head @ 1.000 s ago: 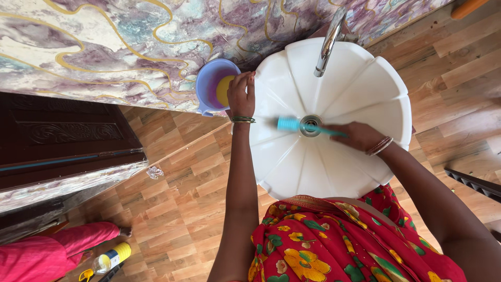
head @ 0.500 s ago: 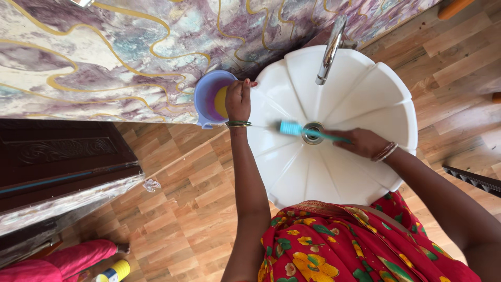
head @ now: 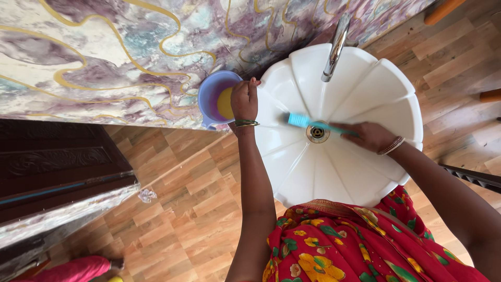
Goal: The person scrubs a white, flower-shaped sink with a blue brush, focusing on the basin and drain area. They repeatedly dip the brush into a purple cup containing a yellow liquid to apply cleaning solution. The person also scrubs the faucet and the sink's rim.
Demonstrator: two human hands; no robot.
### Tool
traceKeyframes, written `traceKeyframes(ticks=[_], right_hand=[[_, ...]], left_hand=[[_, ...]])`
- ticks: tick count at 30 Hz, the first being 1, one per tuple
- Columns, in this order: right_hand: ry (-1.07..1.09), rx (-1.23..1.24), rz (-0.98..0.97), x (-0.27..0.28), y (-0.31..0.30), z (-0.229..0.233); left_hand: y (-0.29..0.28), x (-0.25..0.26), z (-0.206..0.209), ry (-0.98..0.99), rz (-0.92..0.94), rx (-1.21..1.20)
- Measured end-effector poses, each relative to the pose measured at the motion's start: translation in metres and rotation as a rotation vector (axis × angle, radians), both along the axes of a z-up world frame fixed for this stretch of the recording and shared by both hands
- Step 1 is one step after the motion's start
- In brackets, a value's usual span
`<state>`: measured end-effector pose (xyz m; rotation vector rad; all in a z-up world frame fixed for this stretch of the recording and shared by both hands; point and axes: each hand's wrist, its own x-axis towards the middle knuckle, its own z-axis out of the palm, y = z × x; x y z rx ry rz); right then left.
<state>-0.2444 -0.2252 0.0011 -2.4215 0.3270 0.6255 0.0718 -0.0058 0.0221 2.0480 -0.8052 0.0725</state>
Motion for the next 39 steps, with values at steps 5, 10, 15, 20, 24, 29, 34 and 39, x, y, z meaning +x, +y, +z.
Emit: traceKeyframes(ticks=[5, 10, 15, 20, 24, 29, 34, 39], right_hand=[[-0.225, -0.079, -0.161, -0.007, 0.007, -0.003], [-0.328, -0.264, -0.517, -0.020, 0.019, 0.004], [-0.059, -0.040, -0.513, -0.046, 0.078, -0.014], [-0.141, 0.173, -0.275, -0.105, 0.090, -0.029], [-0.032, -0.130, -0.539, -0.118, 0.064, 0.009], [0.131, -0.482, -0.683, -0.117, 0.089, 0.054], [0.048, -0.116, -0.475, -0.137, 0.144, 0.025], [0.082, -0.105, -0.389, -0.152, 0.136, 0.034]], left_hand=[[0.000, 0.000, -0.005, -0.080, -0.010, 0.016], [0.001, -0.001, -0.008, -0.181, -0.024, 0.034], [0.003, 0.001, -0.008, -0.253, -0.066, 0.023], [0.002, -0.001, -0.008, -0.256, -0.066, 0.040], [0.008, -0.004, -0.009, -0.284, -0.077, 0.062], [0.010, -0.019, -0.018, -0.324, -0.028, 0.223], [0.023, -0.046, -0.030, -0.478, 0.008, 0.434], [0.025, -0.040, -0.041, -0.444, -0.028, 0.398]])
